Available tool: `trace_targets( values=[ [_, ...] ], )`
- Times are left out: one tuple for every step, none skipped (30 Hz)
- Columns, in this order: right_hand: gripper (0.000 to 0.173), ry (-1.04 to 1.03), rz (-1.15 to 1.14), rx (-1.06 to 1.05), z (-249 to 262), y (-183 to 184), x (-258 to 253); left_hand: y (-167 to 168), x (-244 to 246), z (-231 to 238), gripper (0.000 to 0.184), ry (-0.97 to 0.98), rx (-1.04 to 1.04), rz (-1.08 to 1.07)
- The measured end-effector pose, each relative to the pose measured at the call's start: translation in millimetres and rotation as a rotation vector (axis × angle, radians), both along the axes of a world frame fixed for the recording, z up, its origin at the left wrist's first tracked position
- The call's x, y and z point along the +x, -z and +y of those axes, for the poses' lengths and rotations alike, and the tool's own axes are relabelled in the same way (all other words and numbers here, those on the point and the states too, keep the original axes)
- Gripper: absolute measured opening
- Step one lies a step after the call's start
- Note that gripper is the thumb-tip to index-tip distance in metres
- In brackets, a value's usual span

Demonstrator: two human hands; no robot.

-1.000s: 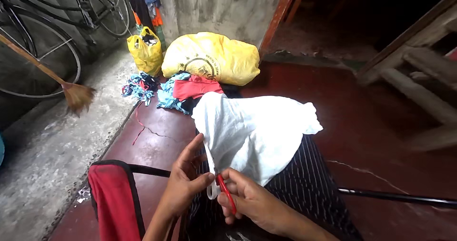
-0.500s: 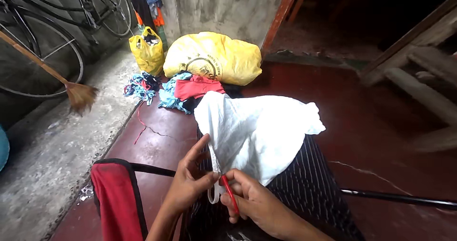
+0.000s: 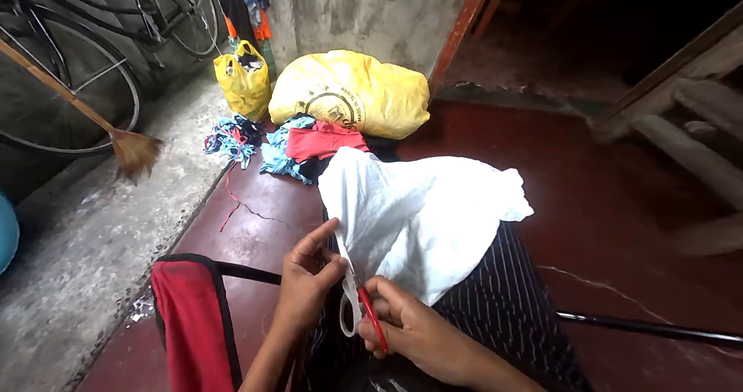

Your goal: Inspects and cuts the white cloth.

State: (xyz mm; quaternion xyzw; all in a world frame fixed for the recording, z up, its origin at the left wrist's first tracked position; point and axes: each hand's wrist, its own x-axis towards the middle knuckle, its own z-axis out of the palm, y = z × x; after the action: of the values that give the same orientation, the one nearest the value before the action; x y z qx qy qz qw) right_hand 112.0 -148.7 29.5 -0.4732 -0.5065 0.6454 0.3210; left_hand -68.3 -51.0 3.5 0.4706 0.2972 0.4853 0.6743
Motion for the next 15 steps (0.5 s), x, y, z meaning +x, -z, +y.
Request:
trace_targets(
  values=[
    [0.046, -0.024, 0.015, 0.011, 1.6, 0.2, 1.3, 0.4, -1.3, -0.1, 0.058, 0.022, 0.02, -0.007],
    [0.048, -0.04, 0.024, 0.028, 2.6, 0.7, 2.2, 1.3, -2.3, -0.9, 0.06, 0.044, 0.038, -0.023],
    [0.049, -0.053, 0.033, 0.045, 3.5, 1.3, 3.1, 2.4, -2.5, -1.8, 0.063, 0.059, 0.052, -0.045],
    [0.049, -0.062, 0.052, 0.064, 3.9, 1.9, 3.9, 3.4, -1.9, -2.8, 0.065, 0.067, 0.061, -0.067],
    [0.048, -0.066, 0.081, 0.08, 4.2, 2.4, 4.6, 4.1, -1.0, -3.8, 0.068, 0.068, 0.065, -0.087],
    [0.047, -0.067, 0.113, 0.091, 4.3, 2.7, 4.7, 4.5, 0.3, -4.8, 0.071, 0.061, 0.063, -0.103],
    [0.046, -0.068, 0.137, 0.096, 4.2, 3.2, 4.7, 4.7, 1.3, -5.8, 0.073, 0.051, 0.06, -0.112],
    [0.045, -0.068, 0.15, 0.098, 3.8, 3.8, 4.7, 5.0, 1.9, -6.6, 0.076, 0.046, 0.061, -0.117],
    [0.045, -0.067, 0.16, 0.098, 3.5, 4.4, 4.8, 5.3, 2.5, -7.2, 0.078, 0.039, 0.064, -0.123],
    [0.044, -0.064, 0.165, 0.094, 3.3, 4.3, 4.8, 5.8, 3.0, -7.5, 0.079, 0.032, 0.065, -0.131],
    [0.043, -0.061, 0.164, 0.085, 3.0, 3.8, 4.9, 6.1, 3.2, -7.8, 0.079, 0.026, 0.065, -0.134],
    [0.043, -0.057, 0.159, 0.072, 2.7, 2.9, 5.2, 6.4, 2.9, -7.8, 0.079, 0.025, 0.066, -0.133],
    [0.041, -0.051, 0.15, 0.052, 2.5, 1.4, 5.5, 6.4, 2.3, -7.4, 0.08, 0.028, 0.065, -0.13],
    [0.039, -0.04, 0.138, 0.034, 2.3, -0.4, 5.8, 6.1, 1.5, -6.9, 0.081, 0.032, 0.065, -0.131],
    [0.037, -0.033, 0.126, 0.018, 2.4, -2.2, 6.1, 5.5, 0.5, -6.2, 0.082, 0.037, 0.065, -0.129]
  ],
)
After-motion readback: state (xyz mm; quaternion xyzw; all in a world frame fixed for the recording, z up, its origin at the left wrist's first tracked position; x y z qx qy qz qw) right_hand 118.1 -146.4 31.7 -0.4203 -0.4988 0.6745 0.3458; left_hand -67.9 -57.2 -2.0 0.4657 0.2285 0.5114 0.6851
